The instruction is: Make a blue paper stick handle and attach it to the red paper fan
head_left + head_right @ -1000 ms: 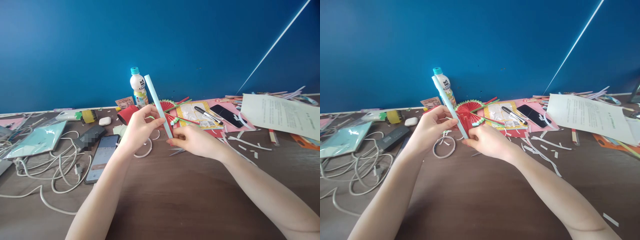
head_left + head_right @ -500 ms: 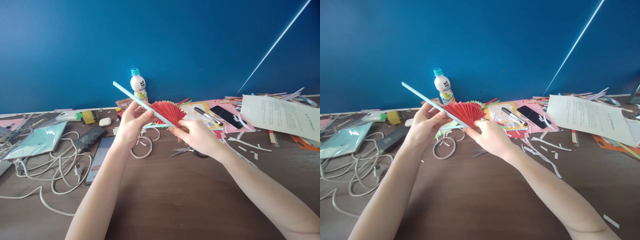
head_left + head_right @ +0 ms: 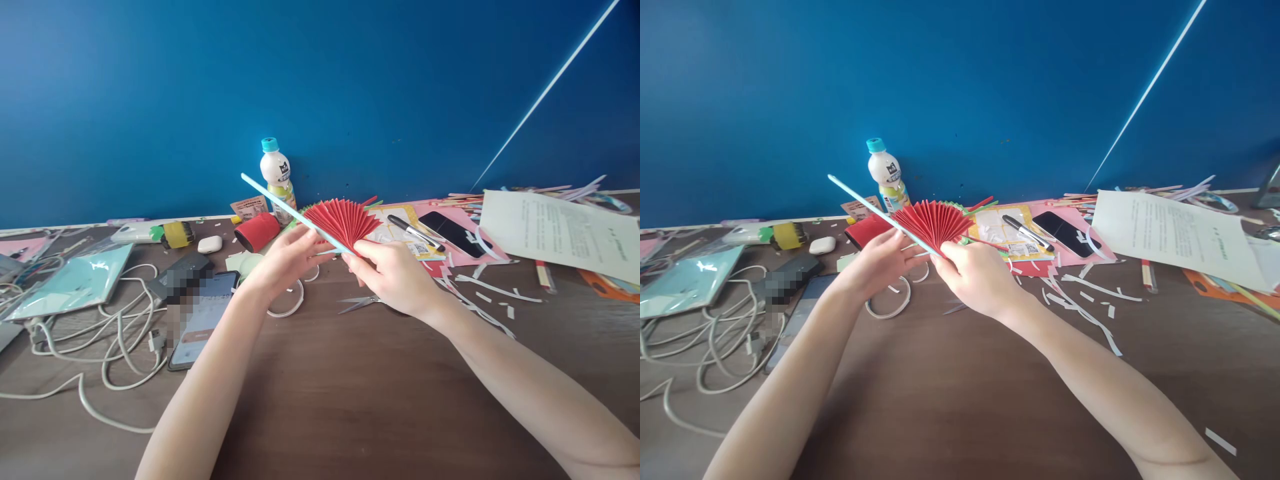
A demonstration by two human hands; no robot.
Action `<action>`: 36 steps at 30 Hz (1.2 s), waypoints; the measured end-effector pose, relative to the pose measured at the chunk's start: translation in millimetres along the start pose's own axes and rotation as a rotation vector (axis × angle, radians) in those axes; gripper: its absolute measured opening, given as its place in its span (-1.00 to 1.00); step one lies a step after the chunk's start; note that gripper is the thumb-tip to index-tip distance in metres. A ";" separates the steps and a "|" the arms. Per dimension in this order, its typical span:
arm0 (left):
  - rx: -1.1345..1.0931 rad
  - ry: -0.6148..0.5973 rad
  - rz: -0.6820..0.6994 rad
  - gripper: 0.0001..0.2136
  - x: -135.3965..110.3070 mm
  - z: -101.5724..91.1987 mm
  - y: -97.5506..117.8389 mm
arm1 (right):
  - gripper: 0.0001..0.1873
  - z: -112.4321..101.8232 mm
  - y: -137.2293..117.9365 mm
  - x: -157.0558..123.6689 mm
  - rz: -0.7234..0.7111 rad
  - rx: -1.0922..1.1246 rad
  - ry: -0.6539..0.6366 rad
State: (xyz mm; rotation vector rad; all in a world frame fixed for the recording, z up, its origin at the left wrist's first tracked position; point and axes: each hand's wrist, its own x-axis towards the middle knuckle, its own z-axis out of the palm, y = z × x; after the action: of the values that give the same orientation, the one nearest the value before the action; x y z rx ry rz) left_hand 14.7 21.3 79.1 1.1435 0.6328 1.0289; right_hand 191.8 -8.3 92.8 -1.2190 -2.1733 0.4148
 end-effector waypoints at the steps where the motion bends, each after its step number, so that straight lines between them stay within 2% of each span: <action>1: -0.002 -0.060 -0.041 -0.69 -0.4 1.9 -2.6 | -0.70 0.1 0.3 0.1 0.001 0.003 -0.002; 4: -0.012 -0.151 -0.067 -0.71 -0.8 7.9 -11.8 | -0.69 0.7 1.1 0.0 -0.002 0.026 -0.018; 9: -0.063 -0.083 -0.004 -0.79 0.7 14.1 -21.1 | -0.68 0.8 1.7 -0.5 -0.021 0.075 -0.052; 12: -0.051 -0.051 -0.028 -0.77 0.2 16.3 -20.8 | -0.67 -0.1 2.2 -0.7 -0.047 0.087 -0.072; 18: -0.057 -0.069 -0.034 -0.70 -0.4 20.6 -16.9 | -0.67 -1.8 1.2 -1.3 -0.070 0.125 -0.051; 24: -0.101 0.141 0.069 -0.67 1.0 27.9 -11.1 | -0.65 -0.5 -1.4 -1.9 -0.023 0.127 -0.039; 28: -0.088 0.165 0.034 -0.67 1.3 24.5 -9.5 | -0.62 1.4 2.3 -0.1 0.034 0.150 -0.090; 32: 0.147 0.108 -0.124 -0.64 -0.7 3.5 -1.2 | -0.61 2.8 14.5 5.9 0.159 0.195 -0.167; 34: 0.456 0.222 -0.123 -0.62 -3.1 -9.5 4.6 | -0.59 3.2 22.5 9.7 0.219 0.138 -0.152; 36: 0.884 0.375 -0.183 -0.73 -5.9 -19.3 8.9 | -0.56 4.1 30.6 12.8 0.260 0.007 -0.126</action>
State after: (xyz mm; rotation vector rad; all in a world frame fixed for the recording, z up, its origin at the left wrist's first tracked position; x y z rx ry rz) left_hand -7.1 24.8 80.7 1.6115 1.5622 0.8130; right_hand 204.3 18.8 77.8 -1.5144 -2.1198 0.6217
